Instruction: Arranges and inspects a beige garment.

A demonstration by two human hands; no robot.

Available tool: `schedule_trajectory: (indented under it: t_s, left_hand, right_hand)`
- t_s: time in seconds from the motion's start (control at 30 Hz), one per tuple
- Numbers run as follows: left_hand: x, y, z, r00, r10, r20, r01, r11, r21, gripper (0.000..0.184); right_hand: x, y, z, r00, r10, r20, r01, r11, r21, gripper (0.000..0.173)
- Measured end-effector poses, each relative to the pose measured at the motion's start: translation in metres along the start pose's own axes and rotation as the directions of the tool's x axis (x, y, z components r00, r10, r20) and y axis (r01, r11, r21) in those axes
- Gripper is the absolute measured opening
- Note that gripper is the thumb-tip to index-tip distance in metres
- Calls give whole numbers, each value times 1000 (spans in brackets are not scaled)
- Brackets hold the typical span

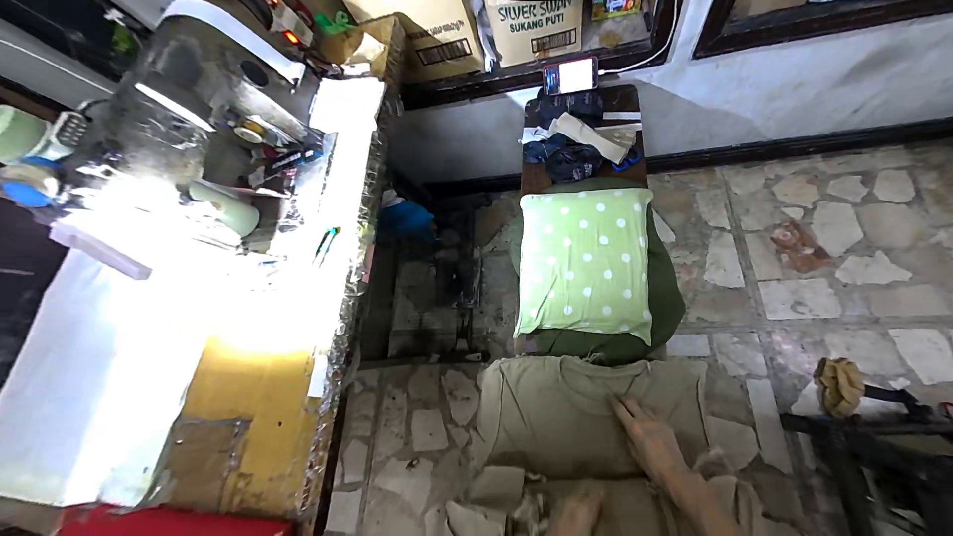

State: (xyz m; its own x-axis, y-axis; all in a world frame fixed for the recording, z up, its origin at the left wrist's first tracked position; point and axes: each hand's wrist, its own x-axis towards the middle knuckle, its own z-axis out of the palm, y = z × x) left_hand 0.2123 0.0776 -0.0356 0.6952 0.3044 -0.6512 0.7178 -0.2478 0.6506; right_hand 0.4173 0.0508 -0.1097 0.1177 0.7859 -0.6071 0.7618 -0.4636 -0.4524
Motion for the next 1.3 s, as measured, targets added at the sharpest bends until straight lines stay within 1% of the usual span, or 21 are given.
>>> schedule_trajectory:
  t_s: [0.03, 0.07, 0.1, 0.13, 0.17, 0.2, 0.23, 0.27, 0.3, 0.37, 0.4, 0.43, 0.53, 0.6, 0.67, 0.77, 0.87, 1.0, 1.13, 1.2, 1.3]
  left_hand:
    - [19, 4, -13, 995, -8, -101, 13, 999, 47, 37]
    - [37, 6, -27, 993, -19, -118, 32, 993, 110, 53]
    - [54, 4, -38, 995, -24, -97, 41, 982, 182, 69]
    - [66, -1, -45, 998, -36, -53, 49, 965, 257, 79]
    - [76, -8, -50, 998, -55, 1, 51, 945, 323, 86]
    - [84, -13, -54, 994, -89, 60, 60, 926, 373, 88]
    - [91, -17, -58, 988, -118, 103, 65, 908, 414, 87]
    - [98, -18, -61, 982, -136, 131, 65, 894, 443, 85]
    - [103, -17, -63, 979, -145, 142, 64, 886, 459, 84]
    - [114, -10, -68, 981, -148, 126, 76, 887, 456, 86]
    - [118, -5, -71, 981, -153, 119, 84, 889, 449, 84]
    - [120, -1, -74, 979, -156, 132, 81, 890, 448, 75]
    - [103, 10, -82, 947, -149, 286, -9, 875, 485, 40]
    - [78, 9, -82, 930, -87, 358, -113, 857, 503, 33]
    - [49, 3, -75, 934, -31, 355, -155, 862, 482, 30]
    - [21, -9, -58, 961, 31, 275, -159, 876, 455, 31]
    - [6, -7, -50, 970, 64, 234, -164, 883, 439, 29]
    - [-18, -10, -41, 971, 177, 161, -231, 867, 442, 22]
    - [-40, -16, -29, 936, 353, 2, -307, 812, 496, 13]
    - [-48, -13, -26, 930, 366, -16, -311, 812, 493, 11]
    - [-58, -9, -25, 935, 354, -16, -302, 818, 489, 12]
  right_hand:
    - [2, -8, -6, 997, 17, 71, -16, 1000, -9, 54]
    - [3, -17, -14, 992, 27, 122, -26, 1000, -13, 45]
    - [1, -25, -19, 986, 26, 165, -24, 1000, -14, 39]
    - [-4, -32, -18, 983, 10, 185, -8, 1000, -16, 38]
    - [-9, -36, -15, 987, -11, 159, 12, 1000, -10, 37]
    - [-13, -38, -12, 995, -30, 97, 29, 1000, 4, 36]
    - [-14, -37, -9, 999, -46, 17, 46, 999, 18, 38]
    - [-12, -34, -10, 999, -46, -17, 46, 998, 37, 45]
    - [-8, -32, -13, 1000, -30, 9, 29, 998, 58, 55]
    - [4, -29, -20, 988, 28, 150, -40, 996, 78, 71]
    - [7, -30, -24, 975, 53, 218, -70, 995, 72, 71]
    - [8, -32, -27, 960, 75, 269, -97, 993, 70, 64]
    - [-12, -43, -33, 917, 85, 390, -97, 995, 12, 41]
    - [-36, -47, -31, 902, 63, 428, -66, 998, -7, 37]
    - [-55, -49, -25, 899, 52, 435, -59, 998, 2, 39]
    - [-72, -51, -13, 931, 22, 365, -43, 998, 49, 36]
    - [-88, -57, -14, 943, -19, 332, -4, 997, 71, 33]
    - [-114, -63, -11, 964, -70, 258, 41, 992, 116, 27]
    - [-139, -68, 2, 987, -147, 60, 138, 982, 128, 21]
    - [-149, -70, 8, 985, -170, -20, 171, 978, 120, 18]
    - [-159, -74, 11, 985, -169, -44, 174, 975, 139, 16]
